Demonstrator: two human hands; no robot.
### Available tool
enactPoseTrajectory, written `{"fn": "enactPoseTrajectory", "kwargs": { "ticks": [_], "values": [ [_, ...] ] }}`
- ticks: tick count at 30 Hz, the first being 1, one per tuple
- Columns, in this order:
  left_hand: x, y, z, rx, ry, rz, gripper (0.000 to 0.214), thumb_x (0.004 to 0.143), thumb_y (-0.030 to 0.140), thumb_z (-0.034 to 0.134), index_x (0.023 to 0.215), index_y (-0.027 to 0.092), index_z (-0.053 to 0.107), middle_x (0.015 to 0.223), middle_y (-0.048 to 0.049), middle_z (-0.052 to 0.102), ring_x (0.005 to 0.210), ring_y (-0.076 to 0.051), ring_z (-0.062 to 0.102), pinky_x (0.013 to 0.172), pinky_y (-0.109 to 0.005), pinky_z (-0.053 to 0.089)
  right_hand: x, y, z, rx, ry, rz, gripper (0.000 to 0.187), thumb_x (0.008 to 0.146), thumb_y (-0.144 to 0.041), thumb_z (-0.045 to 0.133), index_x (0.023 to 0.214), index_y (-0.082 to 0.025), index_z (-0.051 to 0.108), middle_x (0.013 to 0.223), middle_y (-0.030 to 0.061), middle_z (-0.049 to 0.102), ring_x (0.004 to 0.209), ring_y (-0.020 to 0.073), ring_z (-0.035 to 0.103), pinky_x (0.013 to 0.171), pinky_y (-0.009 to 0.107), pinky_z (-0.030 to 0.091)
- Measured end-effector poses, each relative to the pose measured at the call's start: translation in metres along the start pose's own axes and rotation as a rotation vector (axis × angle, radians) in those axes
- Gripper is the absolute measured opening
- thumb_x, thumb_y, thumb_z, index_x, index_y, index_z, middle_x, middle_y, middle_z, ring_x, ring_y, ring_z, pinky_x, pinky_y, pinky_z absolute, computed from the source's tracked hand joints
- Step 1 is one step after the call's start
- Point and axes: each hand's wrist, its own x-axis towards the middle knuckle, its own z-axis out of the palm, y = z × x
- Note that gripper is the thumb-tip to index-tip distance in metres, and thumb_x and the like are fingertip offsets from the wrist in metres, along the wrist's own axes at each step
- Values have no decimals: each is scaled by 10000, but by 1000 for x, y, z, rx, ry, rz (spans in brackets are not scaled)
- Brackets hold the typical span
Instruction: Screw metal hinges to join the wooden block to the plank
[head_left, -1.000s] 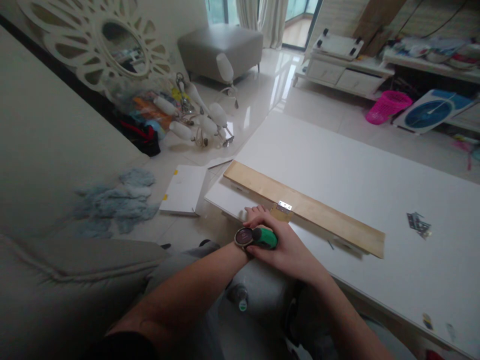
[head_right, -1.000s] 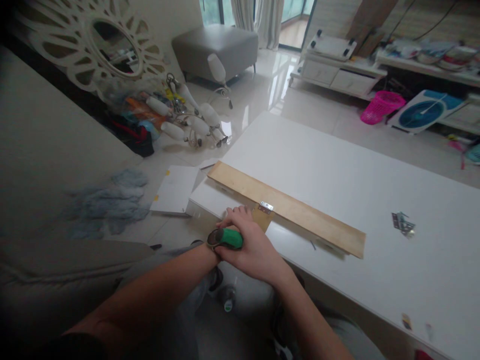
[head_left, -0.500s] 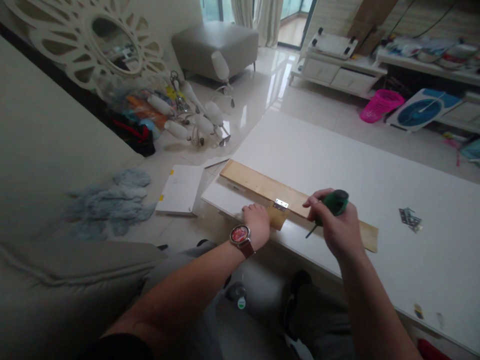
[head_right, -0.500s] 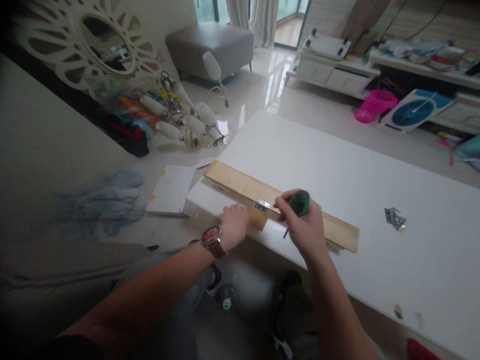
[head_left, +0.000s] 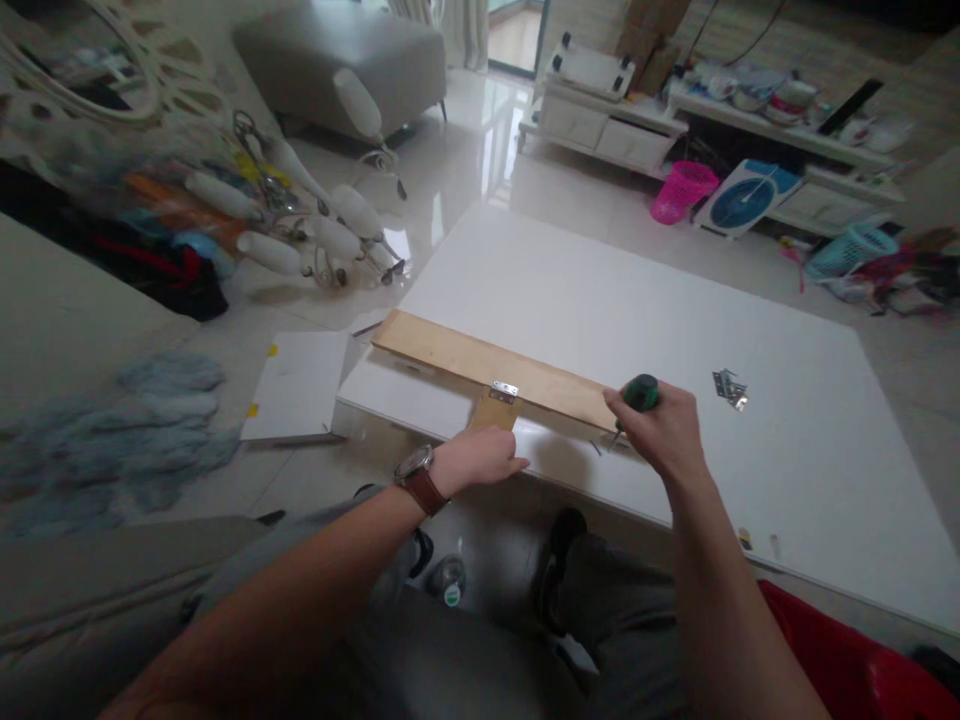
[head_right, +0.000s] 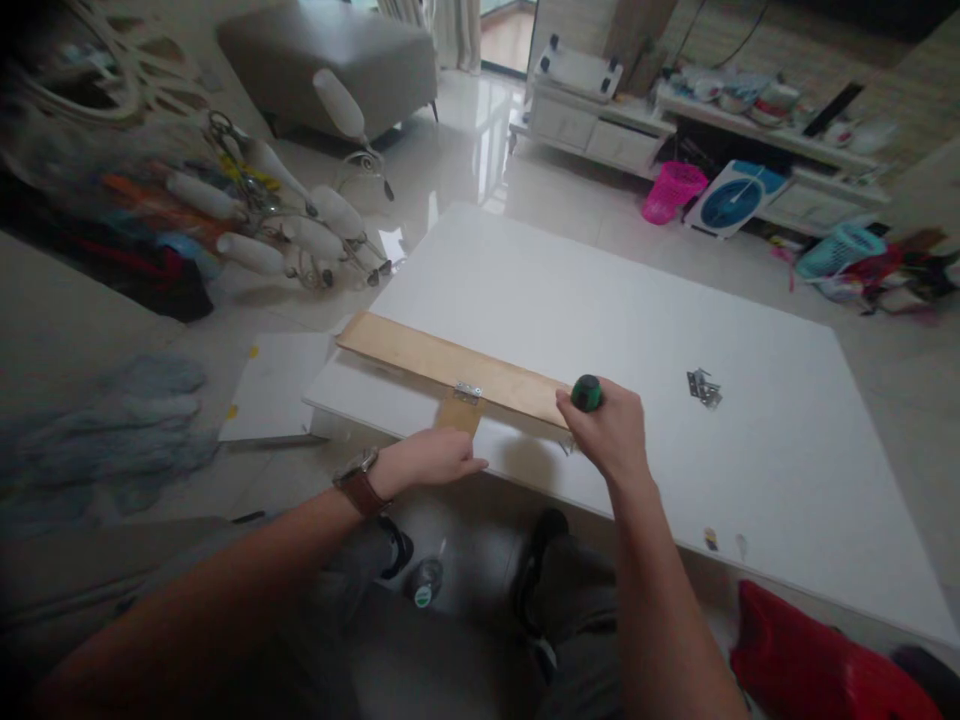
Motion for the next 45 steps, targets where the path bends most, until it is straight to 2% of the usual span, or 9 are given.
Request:
{"fn": "enactPoseTrajectory", "kwargs": {
  "ticks": [3,9,16,24,33,39,45],
  "values": [
    [3,1,2,6,10,17,566,1008,582,519,976,108,827,978,-217,799,933,-332,777,808,-389,579,-3,11,-1,-88,-51,2,388,798,-517,660,558,-239,536,563,27,580,561,175,501,612,347,346],
    [7,4,5,19,26,32,557,976,600,553,886,124,827,877,-205,790,828,-309,765,722,-363,545,-12,26,-1,-72,-143,7,403,816,-516,653,556,-248,499,568,34,580,566,182,514,614,349,343],
    [9,7,8,80,68,77,496,976,545,574,819,142,816,816,-176,780,796,-290,754,700,-344,522,-13,36,3,-29,-158,9,403,797,-502,690,558,-252,483,562,20,566,568,177,504,607,348,341],
    [12,7,7,94,121,110,432,973,471,593,755,154,789,769,-147,764,763,-270,737,676,-330,488,-14,32,0,8,-126,57,353,807,-511,692,616,-232,592,628,54,648,626,208,588,647,366,410],
    [11,4,7,89,210,166,206,959,342,637,953,203,788,898,-103,790,881,-263,746,737,-317,509,-16,31,-7,14,-42,73,363,803,-544,697,659,-211,679,655,73,698,638,228,627,664,374,443],
    [18,6,13,36,267,158,226,971,299,633,1148,218,750,944,-81,790,924,-262,750,790,-333,535,-19,23,-14,95,35,101,350,807,-522,706,665,-202,711,628,57,698,641,219,642,674,361,462],
    [25,11,22,-35,323,185,220,974,255,642,1166,208,738,978,-66,789,968,-249,748,833,-335,547,-19,11,-20,171,56,124,340,796,-502,715,650,-196,708,622,55,704,628,204,636,659,351,471]
  ]
}}
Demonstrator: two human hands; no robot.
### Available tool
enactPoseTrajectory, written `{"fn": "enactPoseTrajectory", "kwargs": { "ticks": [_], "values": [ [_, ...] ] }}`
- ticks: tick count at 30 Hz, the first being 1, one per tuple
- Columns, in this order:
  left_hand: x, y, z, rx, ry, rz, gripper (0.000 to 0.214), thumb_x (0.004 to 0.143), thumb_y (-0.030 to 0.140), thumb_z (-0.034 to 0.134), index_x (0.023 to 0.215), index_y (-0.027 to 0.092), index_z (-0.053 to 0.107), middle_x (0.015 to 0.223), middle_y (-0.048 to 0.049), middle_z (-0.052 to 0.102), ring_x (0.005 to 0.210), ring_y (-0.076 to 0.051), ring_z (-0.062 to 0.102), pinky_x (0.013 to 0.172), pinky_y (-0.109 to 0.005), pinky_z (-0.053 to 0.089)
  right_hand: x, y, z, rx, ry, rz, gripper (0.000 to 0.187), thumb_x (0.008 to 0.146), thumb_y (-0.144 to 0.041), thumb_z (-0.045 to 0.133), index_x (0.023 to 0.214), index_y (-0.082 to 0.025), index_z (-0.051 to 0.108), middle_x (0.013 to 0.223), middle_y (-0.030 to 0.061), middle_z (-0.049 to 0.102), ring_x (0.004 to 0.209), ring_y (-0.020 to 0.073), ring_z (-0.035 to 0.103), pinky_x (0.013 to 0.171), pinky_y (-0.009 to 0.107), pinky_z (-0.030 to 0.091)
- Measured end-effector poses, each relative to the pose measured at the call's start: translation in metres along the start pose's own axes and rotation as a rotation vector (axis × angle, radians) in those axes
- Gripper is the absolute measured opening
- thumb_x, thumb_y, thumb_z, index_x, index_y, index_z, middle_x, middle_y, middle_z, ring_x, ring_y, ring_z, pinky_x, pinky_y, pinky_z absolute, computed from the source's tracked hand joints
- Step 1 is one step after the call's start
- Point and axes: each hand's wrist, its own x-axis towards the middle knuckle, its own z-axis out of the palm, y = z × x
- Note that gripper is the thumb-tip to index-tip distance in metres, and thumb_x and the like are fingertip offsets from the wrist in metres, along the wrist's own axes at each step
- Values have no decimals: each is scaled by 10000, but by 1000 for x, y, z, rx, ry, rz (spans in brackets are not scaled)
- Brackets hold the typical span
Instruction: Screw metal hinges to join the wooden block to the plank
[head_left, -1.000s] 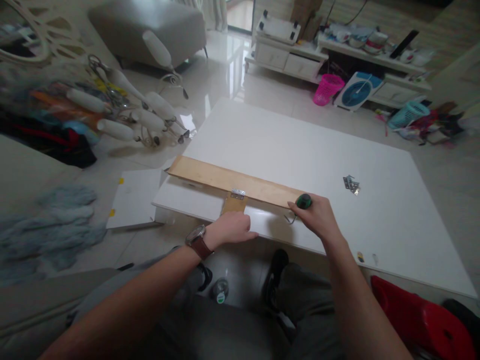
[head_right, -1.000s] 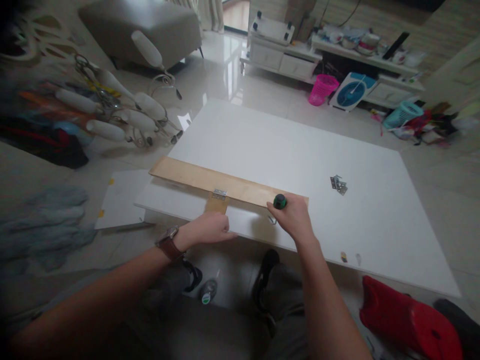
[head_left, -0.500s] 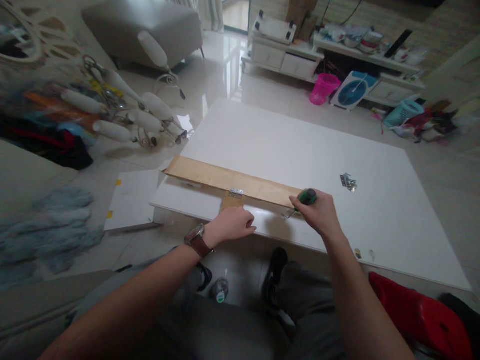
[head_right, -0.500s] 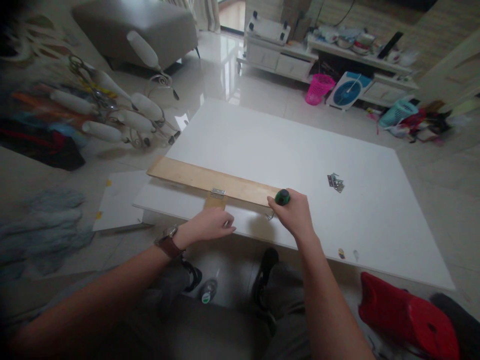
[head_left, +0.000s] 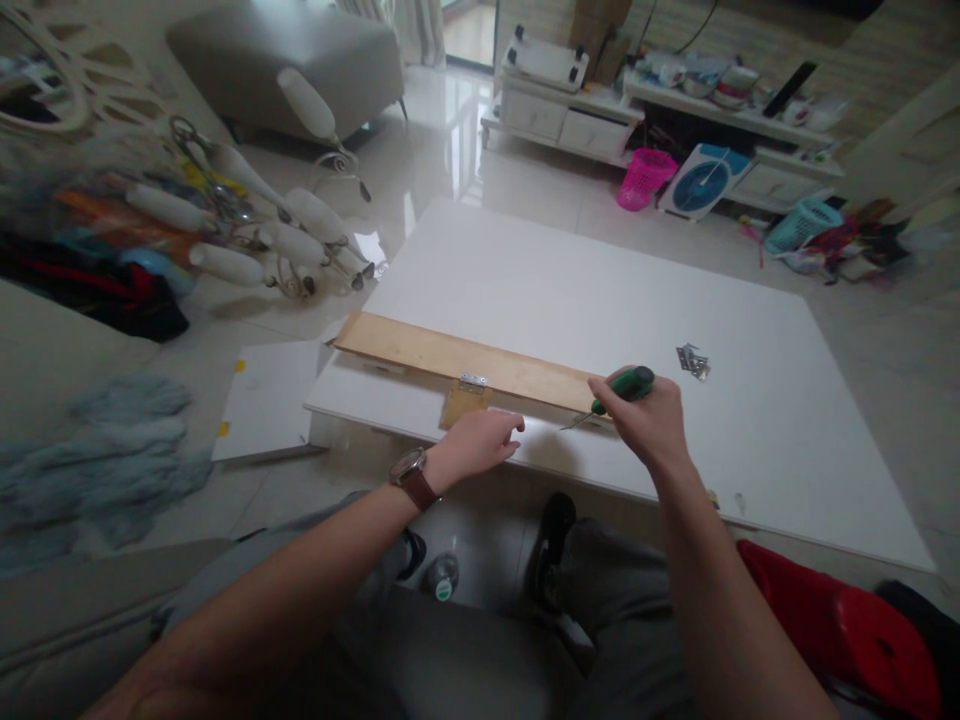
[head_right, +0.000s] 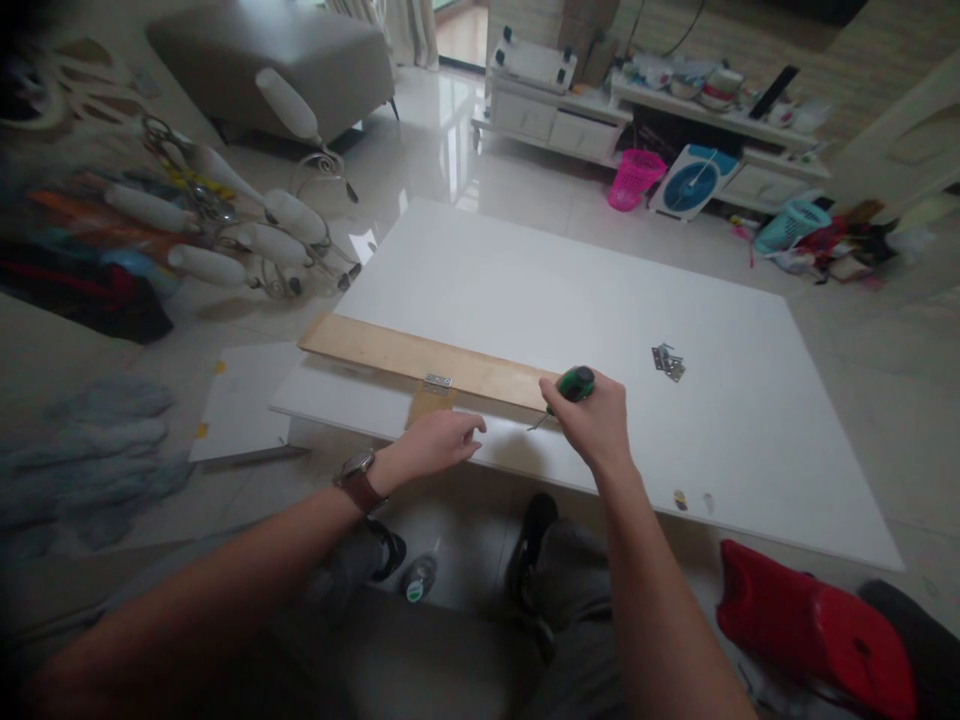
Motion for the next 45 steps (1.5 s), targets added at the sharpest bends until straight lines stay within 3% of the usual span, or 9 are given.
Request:
{"fn": "enactPoseTrajectory", "kwargs": {
  "ticks": [7,12,21,26,29,37,45],
  "values": [
    [2,3,11,-32,22,64,349,1020,291,615,1344,173,670,1305,-120,748,1175,-254,717,998,-365,546,-4,-17,-5,123,-1,35,301,779,-447,746,632,-189,697,534,34,649,555,179,617,565,314,465],
    [3,12,17,-23,34,87,433,1030,320,614,1437,175,585,1386,-131,709,1258,-251,689,1042,-355,535,-8,-23,-4,215,-26,55,312,783,-461,773,664,-180,706,533,32,646,523,165,601,519,295,453],
    [4,25,18,29,37,47,443,1059,402,572,1443,183,541,1286,-128,752,1145,-268,742,901,-342,565,-11,-26,1,418,-79,55,316,799,-438,817,674,-179,684,485,-4,601,420,119,508,427,255,374],
    [6,25,16,73,40,9,366,1114,413,409,1200,186,683,1070,-111,798,974,-268,773,816,-348,566,-10,-20,6,523,-76,69,335,792,-444,842,668,-183,672,510,-7,603,419,120,512,396,246,362],
    [8,24,13,96,26,-3,439,1123,425,358,1094,179,720,1009,-127,793,947,-275,771,814,-359,566,-10,-18,8,553,-60,76,334,781,-438,851,662,-186,666,519,-6,607,421,121,517,387,243,352],
    [5,26,2,136,6,-18,534,1121,473,329,1049,160,756,966,-158,784,930,-288,772,801,-361,565,-9,-18,11,559,-9,68,321,782,-436,844,668,-195,665,501,-21,582,398,115,491,375,247,332],
    [2,30,-4,156,9,9,545,1113,463,352,1042,136,783,964,-191,791,954,-317,778,821,-382,569,-17,-18,15,617,64,95,296,756,-443,850,739,-202,678,615,9,684,441,127,548,401,247,368]
  ]
}}
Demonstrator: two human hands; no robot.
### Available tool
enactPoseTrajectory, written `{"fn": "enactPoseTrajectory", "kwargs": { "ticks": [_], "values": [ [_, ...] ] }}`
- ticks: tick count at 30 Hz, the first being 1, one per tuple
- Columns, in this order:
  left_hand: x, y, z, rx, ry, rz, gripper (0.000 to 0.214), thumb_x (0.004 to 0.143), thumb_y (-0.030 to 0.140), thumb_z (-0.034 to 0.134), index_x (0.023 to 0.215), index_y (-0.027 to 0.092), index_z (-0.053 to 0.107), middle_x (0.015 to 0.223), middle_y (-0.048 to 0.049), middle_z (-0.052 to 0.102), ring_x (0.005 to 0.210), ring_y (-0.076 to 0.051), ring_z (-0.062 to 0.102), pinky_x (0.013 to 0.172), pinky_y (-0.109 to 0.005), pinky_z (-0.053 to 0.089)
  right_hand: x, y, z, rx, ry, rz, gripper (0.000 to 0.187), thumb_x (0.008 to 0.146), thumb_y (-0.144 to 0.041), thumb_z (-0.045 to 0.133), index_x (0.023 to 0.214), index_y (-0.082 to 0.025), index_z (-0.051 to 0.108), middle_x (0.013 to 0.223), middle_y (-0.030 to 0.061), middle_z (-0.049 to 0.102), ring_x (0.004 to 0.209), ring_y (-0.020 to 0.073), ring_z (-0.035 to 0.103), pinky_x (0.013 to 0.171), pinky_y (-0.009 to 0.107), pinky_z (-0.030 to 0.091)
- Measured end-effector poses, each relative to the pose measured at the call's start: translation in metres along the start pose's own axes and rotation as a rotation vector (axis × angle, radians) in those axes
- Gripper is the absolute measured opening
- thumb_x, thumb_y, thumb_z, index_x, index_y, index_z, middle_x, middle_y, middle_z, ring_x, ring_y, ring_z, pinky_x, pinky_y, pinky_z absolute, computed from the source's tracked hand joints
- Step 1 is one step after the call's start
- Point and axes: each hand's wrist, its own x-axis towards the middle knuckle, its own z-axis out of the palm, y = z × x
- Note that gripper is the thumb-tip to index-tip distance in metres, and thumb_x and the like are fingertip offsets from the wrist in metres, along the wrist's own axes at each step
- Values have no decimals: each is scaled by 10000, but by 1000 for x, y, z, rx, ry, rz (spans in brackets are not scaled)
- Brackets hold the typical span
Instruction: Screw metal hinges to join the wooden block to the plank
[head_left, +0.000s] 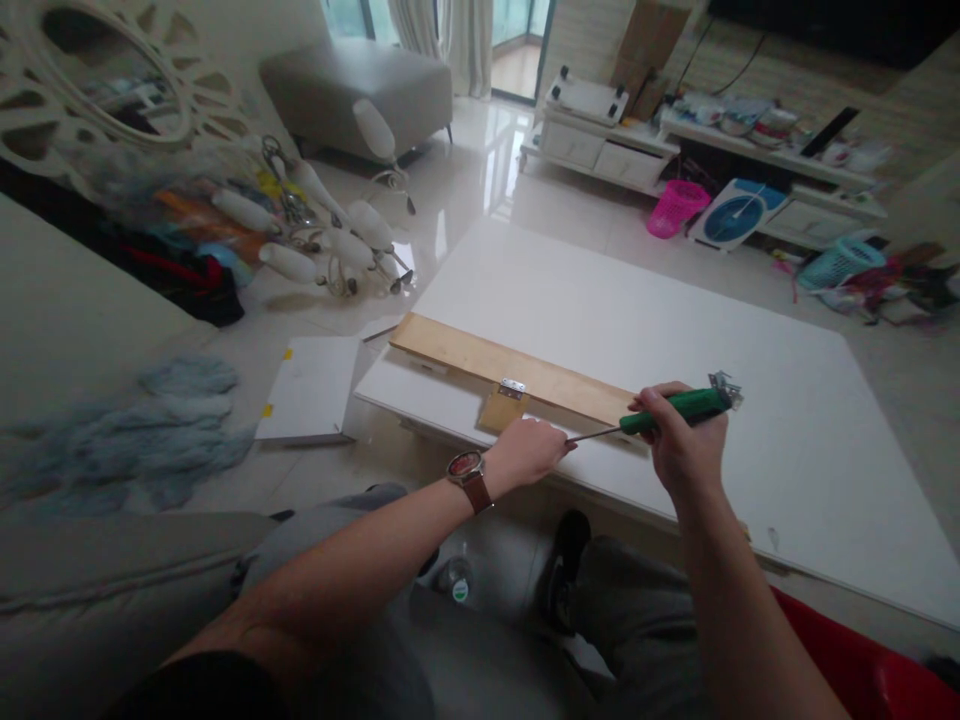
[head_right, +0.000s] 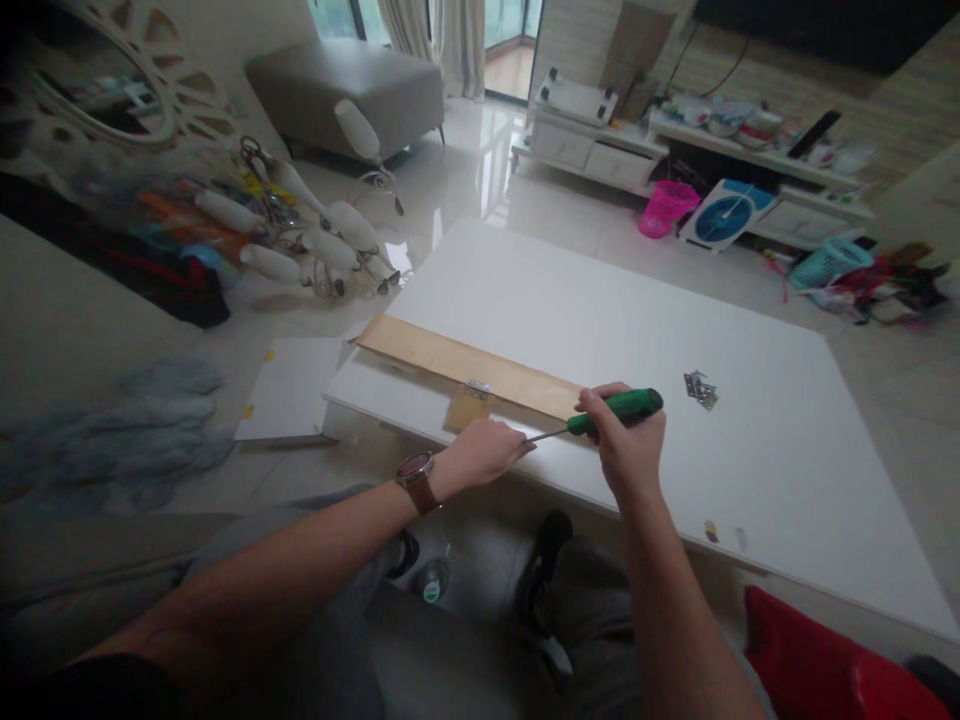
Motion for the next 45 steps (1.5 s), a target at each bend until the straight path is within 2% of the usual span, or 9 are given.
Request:
{"fn": "enactPoseTrajectory", "kwargs": {
  "ticks": [6,10,13,20,25,32,36,40,45],
  "values": [
    [-3,3,-14,-129,28,15,544,1108,475,373,996,149,794,970,-168,805,930,-284,778,814,-355,576,-22,-18,1,124,82,-51,344,736,-450,884,755,-219,630,630,-16,687,532,141,631,512,253,473],
    [-9,6,-26,-229,86,77,524,1105,464,404,941,162,799,926,-126,812,876,-243,770,798,-321,567,-34,-45,2,130,193,-83,415,730,-524,885,772,-213,613,609,-26,666,482,116,578,461,228,399],
    [-18,10,-36,-194,155,112,487,1096,454,429,992,170,811,935,-131,811,903,-259,772,819,-337,569,-44,-70,4,118,265,-63,446,688,-533,908,780,-192,636,605,-16,670,462,109,553,420,222,344],
    [-40,14,-56,-156,233,191,482,1097,442,409,1108,152,793,991,-166,802,974,-278,771,857,-346,564,-84,-124,14,77,137,-94,308,638,-332,881,824,-180,689,735,30,765,552,121,612,465,222,427],
    [-52,16,-64,-201,298,261,500,1095,436,402,1043,132,795,973,-174,802,925,-278,772,800,-339,551,-109,-146,21,63,84,-186,256,624,-231,839,831,-185,695,809,22,785,545,97,588,488,219,472],
    [-55,23,-68,-277,313,286,501,1085,471,422,987,165,807,912,-143,803,856,-263,763,754,-321,518,-123,-147,16,21,128,-309,270,710,-331,880,851,-175,711,856,36,788,537,90,596,492,228,509],
    [-52,25,-64,-262,341,271,488,1080,463,436,973,172,813,917,-160,800,883,-288,758,768,-336,507,-122,-136,9,50,149,-300,319,712,-367,901,865,-164,708,860,44,790,533,89,596,493,232,517],
    [-47,23,-61,-347,319,263,446,1067,428,488,858,184,797,812,-124,782,812,-256,734,771,-315,492,-115,-121,6,93,174,-285,365,723,-399,913,878,-176,670,813,34,778,537,103,606,486,235,505],
    [-39,9,-54,-483,265,210,379,1046,374,524,821,200,775,762,-74,777,723,-210,697,711,-276,461,-99,-100,11,117,71,-323,391,756,-434,900,935,-197,645,863,42,784,539,112,605,485,257,500]
  ]
}}
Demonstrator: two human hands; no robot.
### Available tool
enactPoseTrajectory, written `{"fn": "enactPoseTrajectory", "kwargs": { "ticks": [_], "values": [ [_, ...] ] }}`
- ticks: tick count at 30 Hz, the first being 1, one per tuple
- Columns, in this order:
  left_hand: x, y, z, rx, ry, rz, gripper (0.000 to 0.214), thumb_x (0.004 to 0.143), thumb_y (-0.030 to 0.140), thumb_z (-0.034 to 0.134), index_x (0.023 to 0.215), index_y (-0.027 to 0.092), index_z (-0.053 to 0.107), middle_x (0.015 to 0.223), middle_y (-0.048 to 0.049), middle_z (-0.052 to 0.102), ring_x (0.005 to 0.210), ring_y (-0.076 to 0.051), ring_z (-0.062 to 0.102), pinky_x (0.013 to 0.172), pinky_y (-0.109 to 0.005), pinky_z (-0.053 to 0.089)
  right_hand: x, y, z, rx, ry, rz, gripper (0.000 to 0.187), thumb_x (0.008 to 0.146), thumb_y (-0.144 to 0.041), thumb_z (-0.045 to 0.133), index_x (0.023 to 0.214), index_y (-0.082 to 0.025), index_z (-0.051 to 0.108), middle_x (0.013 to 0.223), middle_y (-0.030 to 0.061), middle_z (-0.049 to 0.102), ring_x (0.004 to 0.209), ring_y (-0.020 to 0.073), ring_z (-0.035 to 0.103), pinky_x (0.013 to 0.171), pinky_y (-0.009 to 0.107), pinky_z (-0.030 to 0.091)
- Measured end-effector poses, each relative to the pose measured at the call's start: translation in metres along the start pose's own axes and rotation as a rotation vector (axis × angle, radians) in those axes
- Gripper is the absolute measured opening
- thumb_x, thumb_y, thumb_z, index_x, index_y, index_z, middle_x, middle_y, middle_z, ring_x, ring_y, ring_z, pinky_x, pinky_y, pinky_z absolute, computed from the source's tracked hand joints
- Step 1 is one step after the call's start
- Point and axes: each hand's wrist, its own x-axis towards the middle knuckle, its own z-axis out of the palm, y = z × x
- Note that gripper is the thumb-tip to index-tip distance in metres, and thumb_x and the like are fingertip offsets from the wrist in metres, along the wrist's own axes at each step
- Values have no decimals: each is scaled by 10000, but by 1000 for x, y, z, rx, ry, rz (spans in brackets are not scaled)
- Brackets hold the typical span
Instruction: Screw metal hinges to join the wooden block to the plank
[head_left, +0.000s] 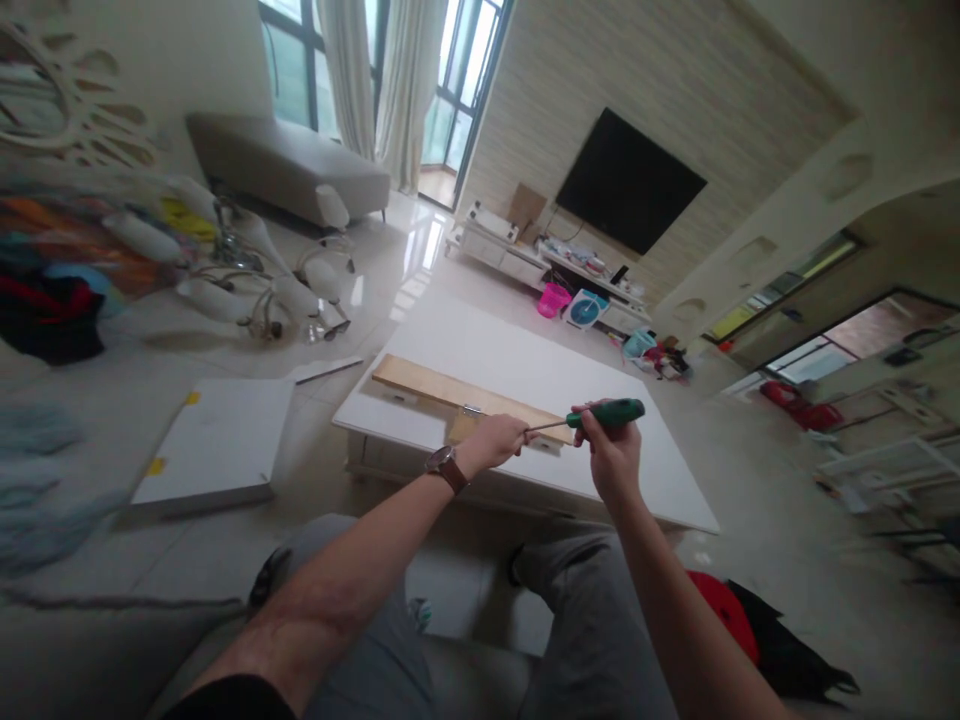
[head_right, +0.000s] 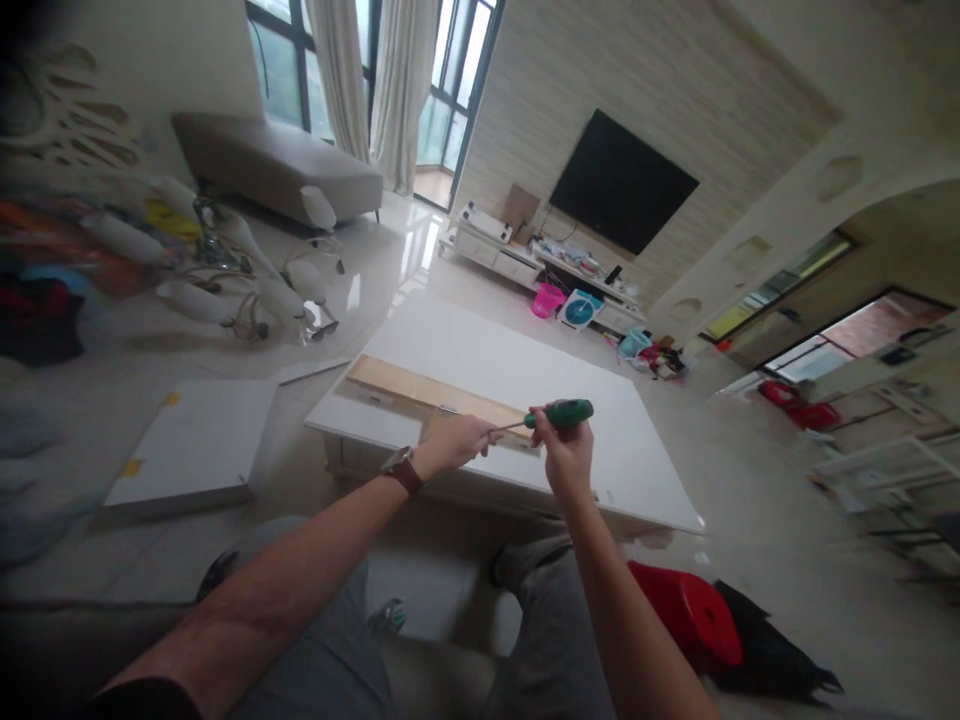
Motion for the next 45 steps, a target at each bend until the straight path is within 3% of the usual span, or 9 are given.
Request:
{"fn": "enactPoseTrajectory", "kwargs": {
  "ticks": [5,9,12,15,18,21,29,36,45],
  "values": [
    [1,-24,-3,-93,-10,-26,339,1025,366,529,823,202,748,729,-47,768,593,-169,643,620,-262,420,22,29,20,-6,-54,22,435,751,-503,896,958,-199,664,854,55,775,661,167,687,583,305,565],
    [2,-39,-9,-246,-2,-117,364,1018,417,515,803,195,707,722,-47,748,571,-161,633,598,-267,439,43,51,45,57,48,-7,448,753,-555,874,927,-211,646,826,32,740,753,198,738,686,346,609],
    [-4,-57,-21,-347,61,-202,242,873,422,731,925,187,702,838,-58,755,690,-175,668,661,-274,499,56,63,61,79,82,-22,430,779,-564,846,909,-220,622,796,14,715,767,205,744,683,341,607],
    [-16,-84,-39,-328,163,-354,505,652,247,879,1103,186,661,1062,-75,752,805,-179,675,759,-297,546,66,75,72,118,111,-32,413,790,-552,837,914,-224,617,803,10,712,777,197,743,684,326,601],
    [-27,-109,-50,-201,359,-597,281,714,180,759,959,182,620,996,-75,725,895,-208,674,861,-332,540,71,91,80,150,150,-15,412,791,-550,829,926,-224,617,824,16,718,785,193,740,683,320,597],
    [-30,-123,-42,-176,344,-811,146,771,210,691,869,187,585,978,-108,731,953,-250,682,903,-359,521,70,109,88,152,169,18,395,814,-538,817,941,-224,614,836,8,707,786,182,723,696,320,589],
    [-11,-127,-2,-311,276,-885,247,774,234,674,1002,144,640,1132,-165,765,1063,-276,701,894,-331,509,63,130,100,81,74,21,338,876,-512,786,920,-240,589,829,-5,657,787,177,661,745,342,563],
    [-21,-129,6,-602,360,-857,232,796,360,688,922,166,690,841,-73,710,804,-210,661,653,-269,515,53,125,97,-134,-53,-15,288,900,-481,758,881,-246,594,763,-3,634,725,181,593,689,349,491],
    [-10,-120,20,-808,487,-942,247,771,402,635,880,181,653,959,-76,659,872,-215,623,577,-263,523,57,118,100,-207,-154,-51,224,903,-418,716,854,-250,576,730,-3,643,665,172,570,641,337,459]
  ]
}}
